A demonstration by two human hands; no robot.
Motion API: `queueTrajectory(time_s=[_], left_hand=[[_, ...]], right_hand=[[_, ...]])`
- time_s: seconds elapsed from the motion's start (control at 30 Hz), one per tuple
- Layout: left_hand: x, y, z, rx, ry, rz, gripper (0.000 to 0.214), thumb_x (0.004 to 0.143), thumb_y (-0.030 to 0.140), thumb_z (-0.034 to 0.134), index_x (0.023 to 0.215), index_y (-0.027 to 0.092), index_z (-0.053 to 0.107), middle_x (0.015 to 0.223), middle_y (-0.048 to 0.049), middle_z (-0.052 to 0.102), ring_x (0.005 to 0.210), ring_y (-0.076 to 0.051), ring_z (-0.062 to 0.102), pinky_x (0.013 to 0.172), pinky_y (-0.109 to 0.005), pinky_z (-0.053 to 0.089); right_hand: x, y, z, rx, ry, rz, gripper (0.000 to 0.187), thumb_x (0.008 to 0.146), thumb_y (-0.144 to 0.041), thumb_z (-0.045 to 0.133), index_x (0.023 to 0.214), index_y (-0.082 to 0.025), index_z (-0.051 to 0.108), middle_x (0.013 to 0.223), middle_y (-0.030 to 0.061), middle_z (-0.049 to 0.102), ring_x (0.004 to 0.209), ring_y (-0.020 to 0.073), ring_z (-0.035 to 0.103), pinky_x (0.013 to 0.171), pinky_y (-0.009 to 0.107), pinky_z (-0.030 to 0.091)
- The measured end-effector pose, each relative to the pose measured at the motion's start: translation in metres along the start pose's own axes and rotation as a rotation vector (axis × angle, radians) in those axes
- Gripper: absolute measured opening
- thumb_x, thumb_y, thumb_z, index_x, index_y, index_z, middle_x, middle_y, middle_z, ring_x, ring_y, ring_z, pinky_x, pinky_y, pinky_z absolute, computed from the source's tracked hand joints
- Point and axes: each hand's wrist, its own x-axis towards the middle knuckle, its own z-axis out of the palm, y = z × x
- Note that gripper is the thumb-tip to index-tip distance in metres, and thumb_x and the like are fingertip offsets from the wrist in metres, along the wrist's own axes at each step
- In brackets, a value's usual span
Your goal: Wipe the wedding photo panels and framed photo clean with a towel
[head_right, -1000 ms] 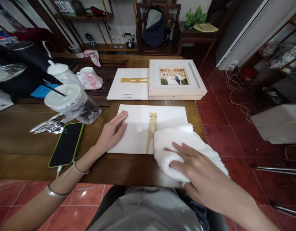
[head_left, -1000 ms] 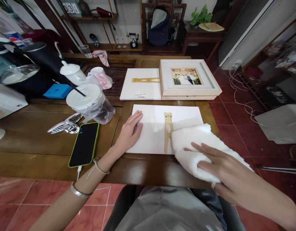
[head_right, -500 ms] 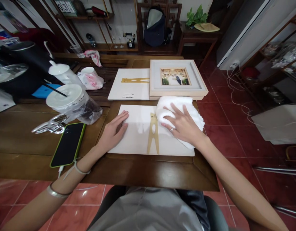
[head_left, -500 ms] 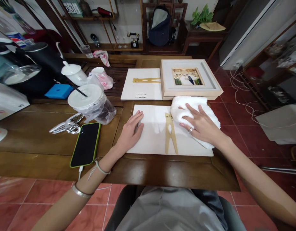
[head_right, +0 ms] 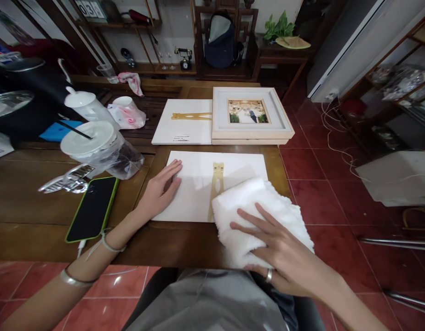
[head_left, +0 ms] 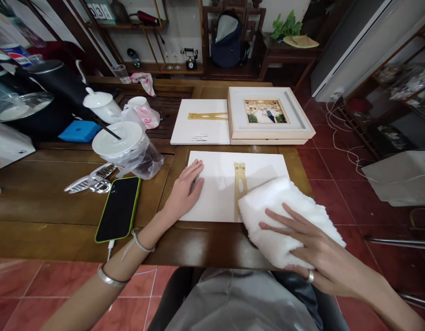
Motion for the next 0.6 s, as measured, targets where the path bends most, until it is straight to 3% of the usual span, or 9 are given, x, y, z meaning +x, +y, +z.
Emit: queueTrajectory(time_s=[0.1, 0.2, 0.27, 0.33, 0.43, 0.5, 0.57, 0.6], left_hand=[[0.000, 0.001, 0.000, 0.008, 0.000, -0.007, 0.038, 0.094, 0.028, 0.044, 0.129, 0.017, 0.055, 0.141, -0.0135, 0.051, 0.136, -0.025, 0.041, 0.113, -0.049, 0.032], [0.001, 0.000, 0.000, 0.015, -0.003, -0.016, 0.038, 0.094, 0.028, 0.044, 0.129, 0.017, 0.055, 0.140, -0.0139, 0.051, 0.136, -0.025, 0.041, 0.113, -0.050, 0.032], [0.001, 0.000, 0.000, 0.019, 0.000, -0.012, 0.039, 0.094, 0.027, 0.044, 0.129, 0.016, 0.055, 0.140, -0.0140, 0.052, 0.136, -0.025, 0.041, 0.113, -0.050, 0.032], [0.001, -0.001, 0.001, 0.022, 0.005, -0.001, 0.039, 0.094, 0.027, 0.044, 0.129, 0.016, 0.055, 0.139, -0.0142, 0.052, 0.136, -0.025, 0.041, 0.113, -0.049, 0.032], [0.002, -0.001, 0.001, 0.020, 0.008, 0.009, 0.039, 0.093, 0.026, 0.044, 0.129, 0.013, 0.055, 0.139, -0.0153, 0.053, 0.136, -0.025, 0.042, 0.113, -0.048, 0.033], [0.002, -0.002, 0.001, 0.015, 0.008, 0.009, 0.039, 0.093, 0.026, 0.044, 0.129, 0.014, 0.055, 0.139, -0.0152, 0.053, 0.136, -0.025, 0.041, 0.114, -0.048, 0.033], [0.002, -0.002, 0.001, 0.010, 0.007, 0.009, 0.039, 0.093, 0.026, 0.044, 0.130, 0.015, 0.054, 0.139, -0.0142, 0.053, 0.136, -0.025, 0.041, 0.113, -0.048, 0.032], [0.002, -0.002, 0.001, 0.008, 0.006, 0.009, 0.039, 0.093, 0.026, 0.044, 0.130, 0.016, 0.054, 0.139, -0.0137, 0.053, 0.136, -0.025, 0.041, 0.113, -0.049, 0.032]], right_hand=[[0.003, 0.009, -0.007, 0.131, 0.070, 0.112, 0.023, 0.089, -0.037, 0.051, 0.078, -0.023, 0.065, 0.134, 0.0071, 0.058, 0.129, 0.0307, 0.047, 0.109, 0.052, 0.037], [0.016, 0.025, -0.010, 0.258, 0.210, 0.299, 0.034, 0.093, -0.038, 0.042, 0.065, -0.023, 0.054, 0.086, 0.0039, 0.071, 0.086, 0.0272, 0.067, 0.082, 0.043, 0.055], [0.031, 0.035, -0.009, 0.304, 0.290, 0.398, 0.041, 0.094, -0.041, 0.038, 0.058, -0.022, 0.042, 0.060, -0.0003, 0.058, 0.058, 0.0201, 0.060, 0.060, 0.036, 0.052], [0.050, 0.045, -0.007, 0.312, 0.349, 0.475, 0.045, 0.094, -0.046, 0.037, 0.056, -0.022, 0.035, 0.053, -0.0025, 0.047, 0.050, 0.0157, 0.051, 0.052, 0.031, 0.045], [0.082, 0.058, -0.003, 0.275, 0.444, 0.536, 0.047, 0.094, -0.050, 0.035, 0.057, -0.022, 0.033, 0.054, -0.0033, 0.044, 0.053, 0.0153, 0.051, 0.061, 0.032, 0.049], [0.101, 0.067, -0.001, 0.211, 0.449, 0.461, 0.041, 0.093, -0.048, 0.039, 0.062, -0.022, 0.040, 0.060, -0.0026, 0.052, 0.064, 0.0189, 0.059, 0.081, 0.042, 0.051], [0.113, 0.074, 0.000, 0.103, 0.377, 0.324, 0.026, 0.091, -0.040, 0.046, 0.074, -0.022, 0.052, 0.080, 0.0020, 0.064, 0.096, 0.0280, 0.064, 0.103, 0.056, 0.037], [0.117, 0.076, 0.001, 0.044, 0.327, 0.263, 0.016, 0.090, -0.034, 0.048, 0.083, -0.021, 0.057, 0.095, 0.0056, 0.067, 0.115, 0.0325, 0.056, 0.108, 0.062, 0.027]])
